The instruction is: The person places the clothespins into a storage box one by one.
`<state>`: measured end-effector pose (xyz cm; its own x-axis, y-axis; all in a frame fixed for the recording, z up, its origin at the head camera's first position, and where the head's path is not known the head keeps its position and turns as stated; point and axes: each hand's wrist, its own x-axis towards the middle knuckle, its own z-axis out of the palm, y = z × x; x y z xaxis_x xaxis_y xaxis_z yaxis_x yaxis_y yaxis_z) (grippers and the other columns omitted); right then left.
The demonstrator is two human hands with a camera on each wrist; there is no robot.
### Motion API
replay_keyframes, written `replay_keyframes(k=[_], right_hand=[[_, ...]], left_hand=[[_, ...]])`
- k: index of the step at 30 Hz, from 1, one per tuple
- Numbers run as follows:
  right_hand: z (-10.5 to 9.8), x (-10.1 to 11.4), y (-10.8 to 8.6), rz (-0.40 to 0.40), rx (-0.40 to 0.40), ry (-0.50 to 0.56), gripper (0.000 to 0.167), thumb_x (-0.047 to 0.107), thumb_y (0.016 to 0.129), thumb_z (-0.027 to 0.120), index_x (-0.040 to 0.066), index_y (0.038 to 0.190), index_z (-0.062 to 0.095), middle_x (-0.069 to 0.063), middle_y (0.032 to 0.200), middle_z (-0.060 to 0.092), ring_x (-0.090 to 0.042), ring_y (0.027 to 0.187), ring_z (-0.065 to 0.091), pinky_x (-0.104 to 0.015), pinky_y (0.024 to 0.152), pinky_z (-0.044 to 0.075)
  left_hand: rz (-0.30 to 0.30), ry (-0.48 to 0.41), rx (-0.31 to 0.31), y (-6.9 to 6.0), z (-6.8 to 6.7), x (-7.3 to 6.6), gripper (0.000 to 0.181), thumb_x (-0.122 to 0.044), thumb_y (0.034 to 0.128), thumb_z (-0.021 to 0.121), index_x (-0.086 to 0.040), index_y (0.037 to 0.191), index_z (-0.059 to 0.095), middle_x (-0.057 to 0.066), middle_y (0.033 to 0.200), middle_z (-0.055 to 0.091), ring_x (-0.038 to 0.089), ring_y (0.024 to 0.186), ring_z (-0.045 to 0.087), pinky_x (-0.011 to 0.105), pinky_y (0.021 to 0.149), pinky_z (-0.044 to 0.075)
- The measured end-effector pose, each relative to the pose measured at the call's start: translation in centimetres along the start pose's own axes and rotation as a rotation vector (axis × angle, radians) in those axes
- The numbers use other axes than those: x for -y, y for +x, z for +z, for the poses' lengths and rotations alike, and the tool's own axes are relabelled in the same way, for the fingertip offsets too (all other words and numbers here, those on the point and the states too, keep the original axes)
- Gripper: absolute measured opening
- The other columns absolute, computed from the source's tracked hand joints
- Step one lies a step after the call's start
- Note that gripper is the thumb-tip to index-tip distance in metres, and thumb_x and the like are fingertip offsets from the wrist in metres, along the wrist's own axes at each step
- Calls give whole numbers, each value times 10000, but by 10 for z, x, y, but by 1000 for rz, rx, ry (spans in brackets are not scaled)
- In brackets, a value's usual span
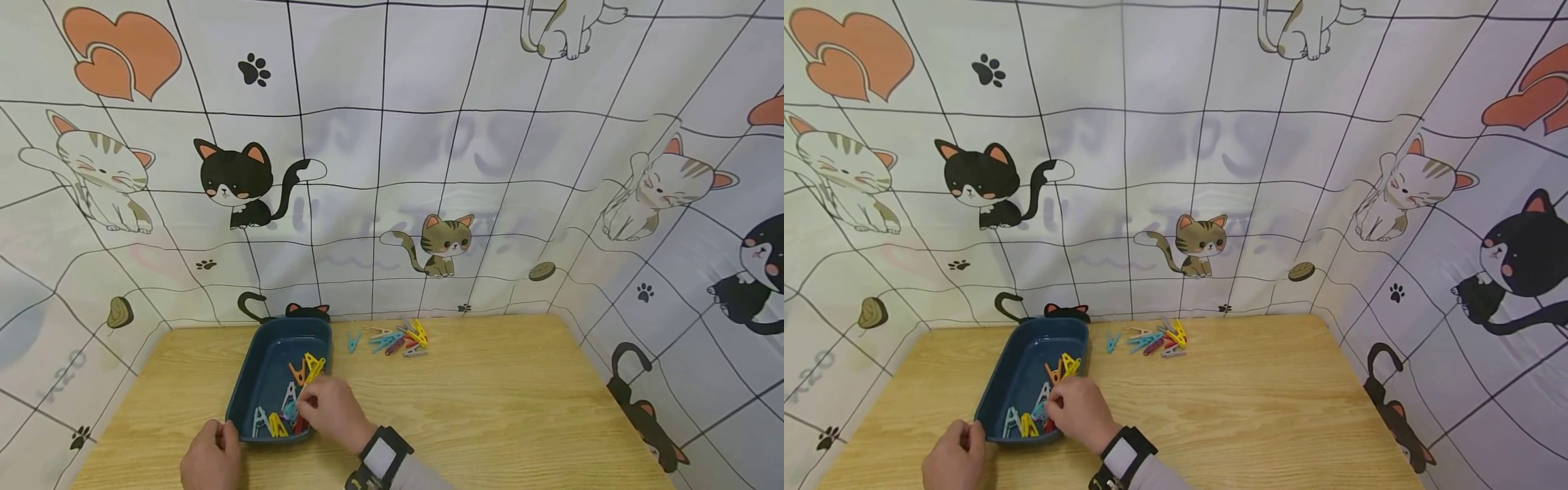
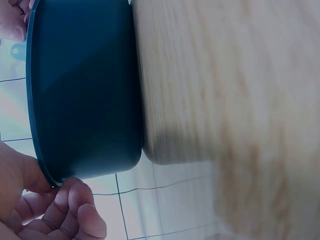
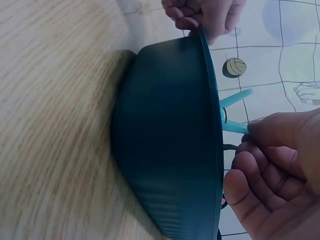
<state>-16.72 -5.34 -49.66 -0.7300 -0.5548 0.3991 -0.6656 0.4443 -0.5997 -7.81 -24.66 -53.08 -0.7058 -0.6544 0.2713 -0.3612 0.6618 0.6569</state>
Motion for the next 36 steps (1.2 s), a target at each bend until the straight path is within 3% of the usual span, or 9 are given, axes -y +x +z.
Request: replay_keyframes(k=[11,16,25,36], right_hand=[[3,3,-1,46,86,45,128,147,939,753,121,815,773,88,743,619,94,639,464,-101,600,392],[3,1,-1,56,82,86,147,175,950,744,122,816,772,96,745,621,99,639,459,-109,592,394],[0,-7,-2,49,44,151,149,171,956,739,113,828,788,102,747,627,89,650,474,-113,605,420],[-17,-28,2,134,-1,143,100,150,947,751,95,882,805,83,809,684,63,702,521,-140,630,446]], left_hand=[[21,-14,-19,-1,1,0,281,-85,946,594,-70,676,519,43,586,486,179,519,435,331,507,327],[44,-23,-50,-1,1,0,289,-86,942,596,-81,662,523,26,566,488,161,501,432,329,495,329],[31,-24,-44,-1,1,1,276,-86,941,596,-74,672,532,31,572,494,168,510,439,333,500,333],[17,-20,-30,-1,0,1,266,-82,940,597,-68,681,537,34,580,498,169,518,439,328,505,332]])
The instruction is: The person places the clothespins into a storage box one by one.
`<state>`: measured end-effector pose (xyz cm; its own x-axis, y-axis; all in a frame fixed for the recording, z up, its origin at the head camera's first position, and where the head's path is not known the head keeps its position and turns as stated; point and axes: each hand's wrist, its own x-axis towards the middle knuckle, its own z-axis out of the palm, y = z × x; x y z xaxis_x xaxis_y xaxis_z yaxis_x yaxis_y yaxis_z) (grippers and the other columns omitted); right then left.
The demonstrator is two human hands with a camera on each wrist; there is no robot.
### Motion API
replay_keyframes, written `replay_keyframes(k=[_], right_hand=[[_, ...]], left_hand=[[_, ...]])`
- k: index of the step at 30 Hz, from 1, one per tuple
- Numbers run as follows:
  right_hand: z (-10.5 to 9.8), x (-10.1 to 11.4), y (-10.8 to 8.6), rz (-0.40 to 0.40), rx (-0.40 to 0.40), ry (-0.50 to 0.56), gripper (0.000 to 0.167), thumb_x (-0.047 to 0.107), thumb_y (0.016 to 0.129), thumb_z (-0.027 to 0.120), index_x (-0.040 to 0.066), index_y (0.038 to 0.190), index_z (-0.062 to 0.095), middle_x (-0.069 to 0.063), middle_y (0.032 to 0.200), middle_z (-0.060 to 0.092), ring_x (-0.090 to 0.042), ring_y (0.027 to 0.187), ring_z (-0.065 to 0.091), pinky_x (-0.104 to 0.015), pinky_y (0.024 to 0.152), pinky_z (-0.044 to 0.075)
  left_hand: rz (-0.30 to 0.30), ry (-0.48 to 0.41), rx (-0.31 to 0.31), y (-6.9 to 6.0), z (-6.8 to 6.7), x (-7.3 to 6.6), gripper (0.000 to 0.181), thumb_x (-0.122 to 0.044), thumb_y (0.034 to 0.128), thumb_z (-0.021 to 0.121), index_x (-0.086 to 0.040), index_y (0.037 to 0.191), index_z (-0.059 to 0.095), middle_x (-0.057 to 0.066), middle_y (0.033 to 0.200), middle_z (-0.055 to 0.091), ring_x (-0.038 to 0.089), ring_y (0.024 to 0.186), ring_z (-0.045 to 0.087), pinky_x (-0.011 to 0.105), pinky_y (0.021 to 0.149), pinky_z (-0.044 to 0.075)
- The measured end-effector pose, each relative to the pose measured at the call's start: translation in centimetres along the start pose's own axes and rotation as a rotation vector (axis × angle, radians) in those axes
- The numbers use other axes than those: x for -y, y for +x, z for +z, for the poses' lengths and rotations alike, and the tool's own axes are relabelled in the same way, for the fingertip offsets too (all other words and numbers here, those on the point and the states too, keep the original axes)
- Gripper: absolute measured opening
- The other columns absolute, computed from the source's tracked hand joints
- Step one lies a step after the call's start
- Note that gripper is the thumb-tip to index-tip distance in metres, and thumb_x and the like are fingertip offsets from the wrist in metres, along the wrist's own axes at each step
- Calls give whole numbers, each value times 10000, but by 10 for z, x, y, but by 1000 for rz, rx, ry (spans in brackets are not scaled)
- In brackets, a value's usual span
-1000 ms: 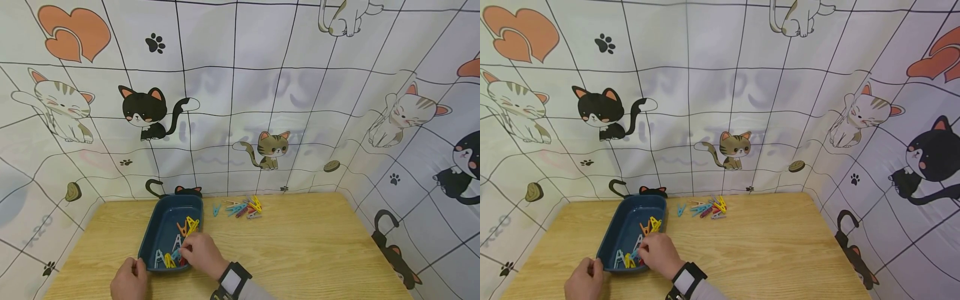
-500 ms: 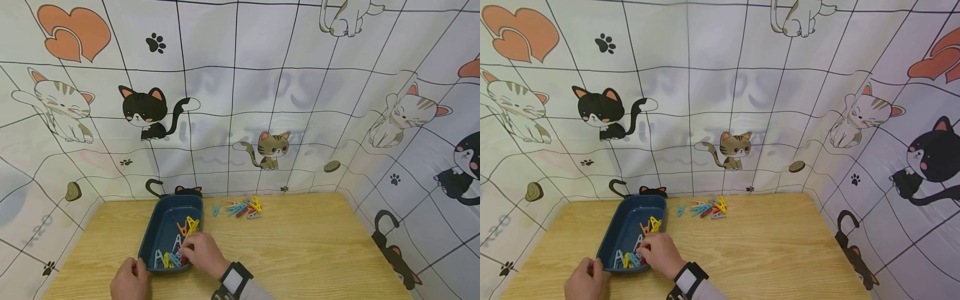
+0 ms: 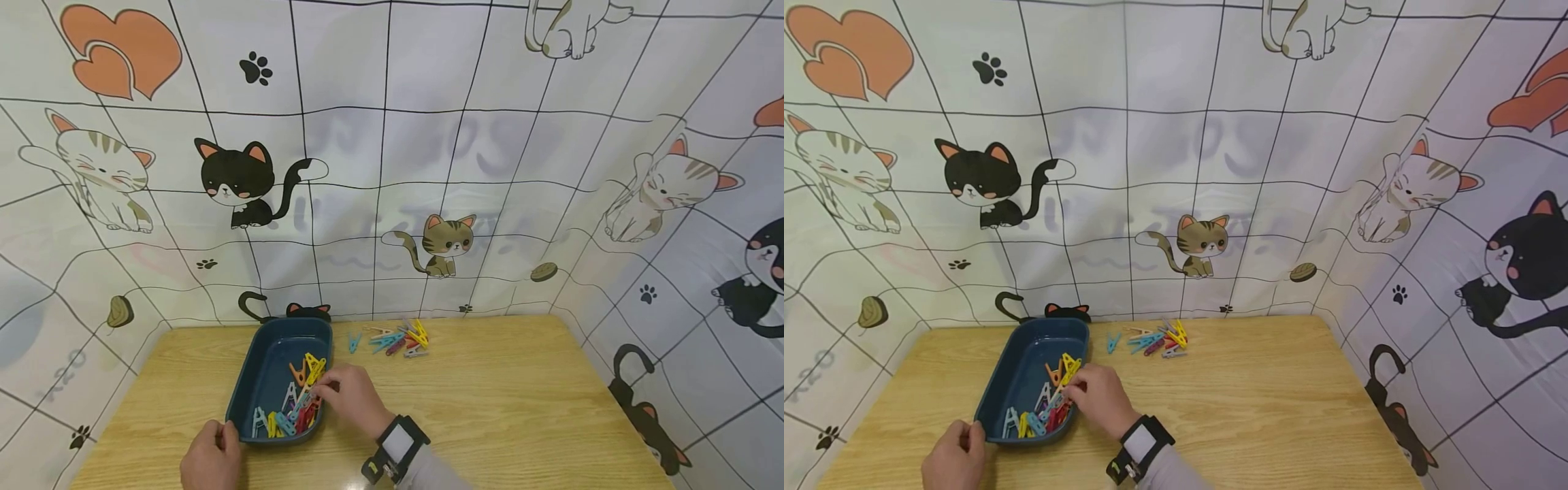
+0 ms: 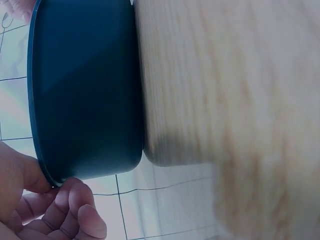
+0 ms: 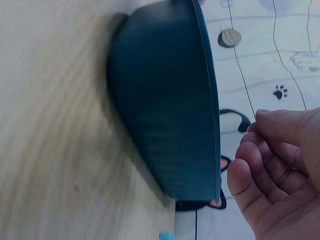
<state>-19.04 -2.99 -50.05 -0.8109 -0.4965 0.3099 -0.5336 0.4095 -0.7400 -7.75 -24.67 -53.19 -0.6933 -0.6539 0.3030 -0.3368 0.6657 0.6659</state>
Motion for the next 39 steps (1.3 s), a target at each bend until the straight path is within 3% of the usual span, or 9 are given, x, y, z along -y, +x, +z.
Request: replay_keyframes(k=[10,15,24,33,39], right_hand=[[-25,-28,15,-21,-79,-95,79,99,948,738,86,887,786,-5,830,683,-15,702,548,-179,630,449],[-33,-40,21,28,-76,-128,92,115,966,717,79,922,789,-3,866,687,-39,733,572,-196,656,466],[-41,-55,31,42,-53,-144,87,57,962,704,17,946,780,-48,877,680,-110,752,599,-236,669,490],[-48,-65,44,49,-58,-262,75,38,955,708,6,969,774,-56,910,670,-144,788,611,-240,664,497],[-49,-73,50,40,-52,-338,85,25,954,699,2,992,771,-84,956,701,-226,888,674,-316,760,557]], left_hand=[[-26,0,29,0,-1,-1,266,-84,956,598,-60,696,548,39,591,507,169,530,442,322,509,328],[-32,6,37,0,-2,-2,269,-85,957,593,-61,693,543,39,592,505,170,531,443,321,510,329],[-30,11,37,1,-3,-3,262,-85,955,593,-56,699,549,42,595,509,173,535,448,323,514,333],[-52,21,73,2,-3,-3,278,-96,971,584,-66,700,530,47,607,506,178,545,450,321,518,329],[-43,24,75,2,-3,-2,278,-96,970,585,-68,699,535,45,610,518,177,549,457,324,522,337]])
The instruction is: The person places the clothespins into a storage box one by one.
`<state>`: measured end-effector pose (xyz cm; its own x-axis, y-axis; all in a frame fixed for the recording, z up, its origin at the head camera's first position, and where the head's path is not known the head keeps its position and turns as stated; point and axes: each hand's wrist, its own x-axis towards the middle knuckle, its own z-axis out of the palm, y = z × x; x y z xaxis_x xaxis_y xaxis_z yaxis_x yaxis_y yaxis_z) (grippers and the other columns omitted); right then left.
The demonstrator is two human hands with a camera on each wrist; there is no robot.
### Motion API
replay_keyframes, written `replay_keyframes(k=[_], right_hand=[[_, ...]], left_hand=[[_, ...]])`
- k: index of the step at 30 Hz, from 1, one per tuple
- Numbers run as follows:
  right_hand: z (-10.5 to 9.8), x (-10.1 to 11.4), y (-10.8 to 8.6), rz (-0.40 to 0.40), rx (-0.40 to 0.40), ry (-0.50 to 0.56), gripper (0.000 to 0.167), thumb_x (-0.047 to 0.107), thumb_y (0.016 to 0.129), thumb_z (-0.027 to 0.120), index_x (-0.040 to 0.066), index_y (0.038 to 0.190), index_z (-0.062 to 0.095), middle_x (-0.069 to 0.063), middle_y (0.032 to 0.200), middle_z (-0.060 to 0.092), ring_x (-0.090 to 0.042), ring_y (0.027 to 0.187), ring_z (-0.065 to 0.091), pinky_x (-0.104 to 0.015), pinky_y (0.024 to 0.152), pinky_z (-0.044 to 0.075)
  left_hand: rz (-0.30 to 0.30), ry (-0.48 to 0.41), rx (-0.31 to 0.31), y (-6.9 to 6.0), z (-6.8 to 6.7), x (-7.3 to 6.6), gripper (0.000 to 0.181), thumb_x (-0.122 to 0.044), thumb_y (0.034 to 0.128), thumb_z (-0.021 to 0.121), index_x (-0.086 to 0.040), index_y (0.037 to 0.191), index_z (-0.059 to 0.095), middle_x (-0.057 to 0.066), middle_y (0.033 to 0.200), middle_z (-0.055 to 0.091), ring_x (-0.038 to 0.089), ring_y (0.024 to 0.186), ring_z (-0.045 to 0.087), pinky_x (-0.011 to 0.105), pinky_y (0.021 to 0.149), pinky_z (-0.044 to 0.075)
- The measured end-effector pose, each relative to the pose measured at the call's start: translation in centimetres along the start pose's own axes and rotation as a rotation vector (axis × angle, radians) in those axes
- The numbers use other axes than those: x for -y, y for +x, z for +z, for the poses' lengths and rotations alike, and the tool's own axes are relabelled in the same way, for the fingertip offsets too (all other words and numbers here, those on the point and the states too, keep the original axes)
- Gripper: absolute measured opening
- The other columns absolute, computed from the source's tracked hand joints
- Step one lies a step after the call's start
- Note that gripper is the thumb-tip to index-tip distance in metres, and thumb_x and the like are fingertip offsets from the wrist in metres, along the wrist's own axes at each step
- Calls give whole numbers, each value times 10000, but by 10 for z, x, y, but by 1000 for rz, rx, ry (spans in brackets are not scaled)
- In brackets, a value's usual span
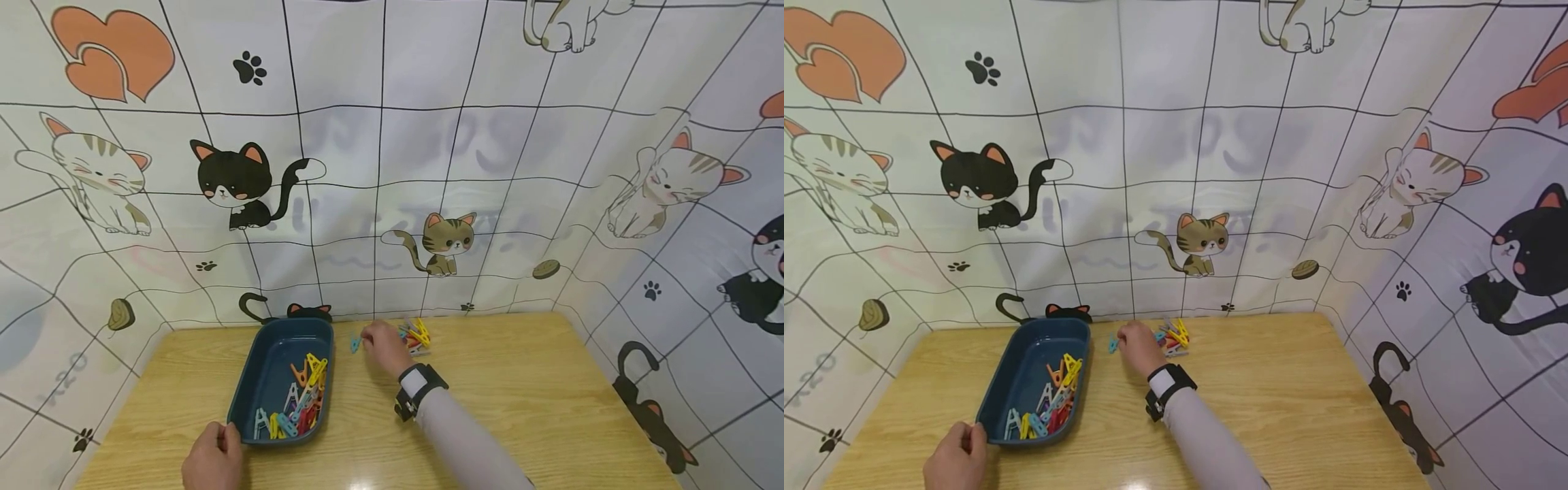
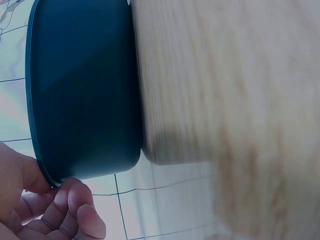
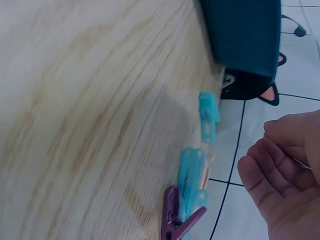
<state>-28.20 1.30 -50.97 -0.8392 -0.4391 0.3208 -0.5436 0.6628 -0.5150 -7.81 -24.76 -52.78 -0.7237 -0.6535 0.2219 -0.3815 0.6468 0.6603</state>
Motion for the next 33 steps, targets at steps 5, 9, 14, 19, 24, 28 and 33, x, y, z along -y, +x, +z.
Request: replay_keyframes(k=[5,9,14,19,24,28,33], right_hand=[[6,-6,7,-8,12,-66,87,5,949,697,0,994,772,-87,975,705,-234,915,683,-337,799,564],[13,-10,14,-6,24,-152,94,24,956,691,15,995,777,-71,965,687,-216,913,673,-325,808,557],[17,-11,19,-22,34,-224,100,21,944,696,19,1004,776,-66,953,676,-214,908,668,-320,813,554],[23,-14,23,-38,45,-290,107,9,934,697,22,1004,777,-64,945,675,-203,899,669,-309,811,556],[29,-17,29,-67,46,-349,123,-21,918,686,25,995,770,-90,978,688,-222,919,680,-303,823,563],[32,-19,31,-94,80,-420,140,-29,926,688,37,1019,768,-94,1032,690,-226,965,679,-284,843,563],[36,-20,34,-179,113,-556,156,-29,904,719,73,1007,778,-59,1012,692,-193,962,672,-275,884,539]], left_hand=[[-2,8,5,0,0,1,281,-102,970,583,-71,696,529,46,614,517,181,551,455,329,527,336],[9,9,-7,0,0,2,284,-102,964,587,-76,689,524,41,608,514,177,543,449,331,524,335],[7,16,-11,-1,0,0,281,-94,963,590,-72,691,525,47,612,513,182,547,453,327,522,335],[7,18,-16,-1,0,-1,282,-87,961,592,-70,689,520,52,616,507,186,550,448,325,526,331],[11,13,-16,0,0,-2,279,-89,964,587,-67,693,522,56,619,511,187,554,450,323,527,329],[20,18,-28,-1,0,-2,283,-88,956,591,-73,684,514,49,613,510,184,550,450,323,528,331],[-3,23,-13,-1,0,-3,277,-90,960,589,-71,692,519,54,621,513,190,558,456,325,532,334]])
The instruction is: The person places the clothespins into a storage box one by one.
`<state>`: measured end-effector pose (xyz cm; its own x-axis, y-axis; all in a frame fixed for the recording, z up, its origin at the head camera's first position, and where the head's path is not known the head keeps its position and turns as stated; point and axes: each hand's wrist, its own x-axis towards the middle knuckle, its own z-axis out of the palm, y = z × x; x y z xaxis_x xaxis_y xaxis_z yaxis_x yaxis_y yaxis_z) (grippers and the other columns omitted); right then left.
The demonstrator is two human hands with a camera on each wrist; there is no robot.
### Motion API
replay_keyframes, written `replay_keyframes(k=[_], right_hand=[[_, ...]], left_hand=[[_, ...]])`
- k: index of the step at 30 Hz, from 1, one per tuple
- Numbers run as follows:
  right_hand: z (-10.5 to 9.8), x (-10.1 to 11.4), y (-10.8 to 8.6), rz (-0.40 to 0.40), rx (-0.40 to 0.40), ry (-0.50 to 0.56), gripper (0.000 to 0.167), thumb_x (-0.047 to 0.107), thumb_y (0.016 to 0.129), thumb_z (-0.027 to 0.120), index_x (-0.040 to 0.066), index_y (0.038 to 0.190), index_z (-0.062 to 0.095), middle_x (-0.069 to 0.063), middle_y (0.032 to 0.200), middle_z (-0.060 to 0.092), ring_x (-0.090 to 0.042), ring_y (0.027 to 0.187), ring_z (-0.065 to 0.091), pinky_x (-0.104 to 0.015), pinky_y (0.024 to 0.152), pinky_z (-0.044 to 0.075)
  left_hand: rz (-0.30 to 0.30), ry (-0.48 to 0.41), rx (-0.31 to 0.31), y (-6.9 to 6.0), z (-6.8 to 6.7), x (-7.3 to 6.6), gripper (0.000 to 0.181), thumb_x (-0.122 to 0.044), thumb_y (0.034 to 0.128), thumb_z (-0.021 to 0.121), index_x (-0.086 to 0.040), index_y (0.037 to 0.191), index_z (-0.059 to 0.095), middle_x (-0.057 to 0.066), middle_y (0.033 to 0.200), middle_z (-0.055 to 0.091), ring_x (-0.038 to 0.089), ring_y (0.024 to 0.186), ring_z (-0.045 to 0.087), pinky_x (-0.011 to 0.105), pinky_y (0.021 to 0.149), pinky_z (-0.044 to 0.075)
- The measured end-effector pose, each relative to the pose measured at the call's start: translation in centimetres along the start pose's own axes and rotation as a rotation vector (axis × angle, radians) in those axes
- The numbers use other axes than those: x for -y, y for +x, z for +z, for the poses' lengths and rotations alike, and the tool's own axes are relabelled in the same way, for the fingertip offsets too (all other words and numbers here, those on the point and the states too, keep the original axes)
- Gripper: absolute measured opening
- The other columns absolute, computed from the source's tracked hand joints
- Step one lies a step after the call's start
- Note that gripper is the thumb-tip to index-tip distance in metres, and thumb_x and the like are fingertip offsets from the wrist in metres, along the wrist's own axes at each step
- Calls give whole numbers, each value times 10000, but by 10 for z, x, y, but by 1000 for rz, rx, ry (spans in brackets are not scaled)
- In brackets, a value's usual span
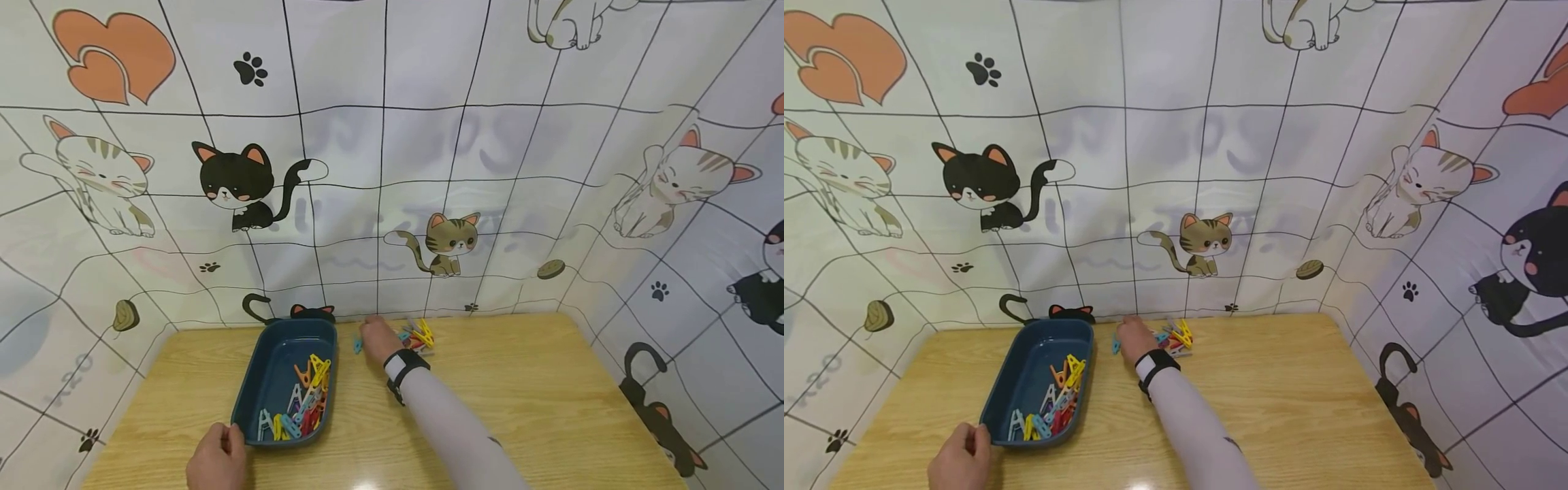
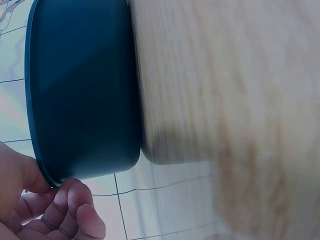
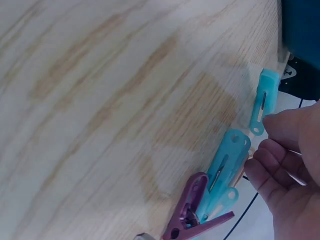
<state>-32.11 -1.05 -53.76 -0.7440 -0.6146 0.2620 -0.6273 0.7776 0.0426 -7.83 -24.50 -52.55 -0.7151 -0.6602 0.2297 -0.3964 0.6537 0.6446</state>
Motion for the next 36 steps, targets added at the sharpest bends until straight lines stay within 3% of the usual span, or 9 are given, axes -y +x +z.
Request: replay_keyframes(k=[5,18,26,36], right_hand=[[-3,2,1,-32,25,-48,132,-10,908,726,82,981,786,-46,959,681,-180,926,665,-274,871,539],[-6,1,-2,-37,38,-48,100,7,899,723,81,935,781,-49,890,701,-164,870,673,-243,795,549],[-5,-3,-3,16,91,50,118,-11,908,711,74,944,784,-52,895,698,-172,863,675,-269,775,560],[-18,-3,-15,142,50,332,166,38,955,686,83,802,731,-7,801,642,-164,795,615,-292,717,510]], left_hand=[[6,-6,-9,0,0,0,275,-86,953,590,-75,687,521,49,620,516,185,559,457,325,534,337],[37,-12,-38,0,1,2,286,-87,943,586,-89,669,503,34,603,501,172,543,442,328,526,334],[-23,-3,18,1,0,0,278,-86,966,588,-66,696,522,58,621,506,192,558,452,321,524,326],[-27,-7,16,1,0,0,268,-89,965,588,-62,703,536,55,619,515,191,555,459,320,524,332]])
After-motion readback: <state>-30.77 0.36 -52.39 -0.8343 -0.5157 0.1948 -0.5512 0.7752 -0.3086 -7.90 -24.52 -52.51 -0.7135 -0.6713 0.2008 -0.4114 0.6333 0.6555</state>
